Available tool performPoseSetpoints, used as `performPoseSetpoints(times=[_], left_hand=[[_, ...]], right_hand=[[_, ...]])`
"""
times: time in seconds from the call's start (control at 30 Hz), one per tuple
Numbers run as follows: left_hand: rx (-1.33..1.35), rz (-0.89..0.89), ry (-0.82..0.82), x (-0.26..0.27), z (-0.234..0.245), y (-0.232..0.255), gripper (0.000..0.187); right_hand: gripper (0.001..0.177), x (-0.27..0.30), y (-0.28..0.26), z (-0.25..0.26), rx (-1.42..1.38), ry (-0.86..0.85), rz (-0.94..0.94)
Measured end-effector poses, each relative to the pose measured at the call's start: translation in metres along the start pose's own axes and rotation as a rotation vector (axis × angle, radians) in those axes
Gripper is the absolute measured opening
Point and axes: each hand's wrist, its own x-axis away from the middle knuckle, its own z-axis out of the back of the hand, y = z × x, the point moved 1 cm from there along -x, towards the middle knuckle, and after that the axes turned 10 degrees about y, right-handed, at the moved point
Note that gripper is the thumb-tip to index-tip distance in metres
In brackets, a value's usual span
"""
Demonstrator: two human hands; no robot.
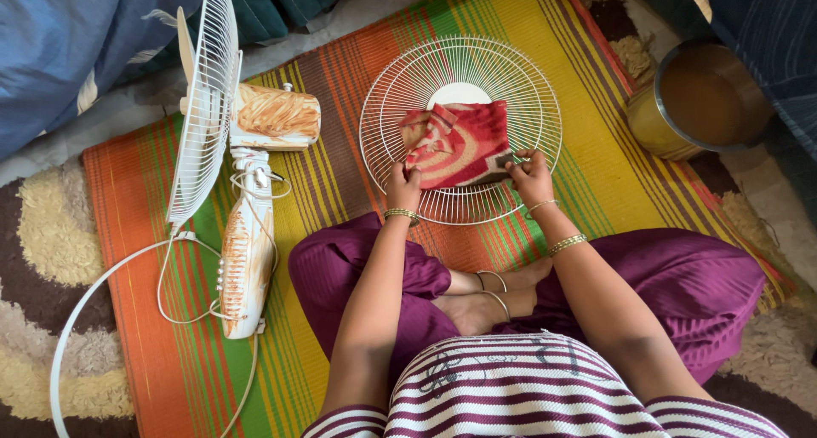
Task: The person cleans the front grill of a disassembled table fan with a cloth, wiping the center and the circular wires.
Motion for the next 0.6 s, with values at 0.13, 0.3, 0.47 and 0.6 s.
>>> performPoseSetpoints(times=[0.13,0.3,0.47,0.6], left_hand=[[0.415,-0.057,0.081,0.01,0.024,0.03,0.024],[0.928,0.006,-0.05,0.029,0.088,0.086,0.045],[0.851,0.023,-0.173,0.036,0.115,0.101,0.044],[0.893,-0.078,-0.16,0.03,0.114,0.098,0.042]], right_hand=[[0.035,0.004,-0.036,0.009,-0.282,-0.035,-0.007],[0.034,0.027,-0.12,0.043,-0.567,-0.114,0.003],[0.031,0.041,-0.152,0.051,-0.65,-0.212,-0.042],[0.029,0.039,-0.153,0.047,-0.603,-0.13,-0.029]])
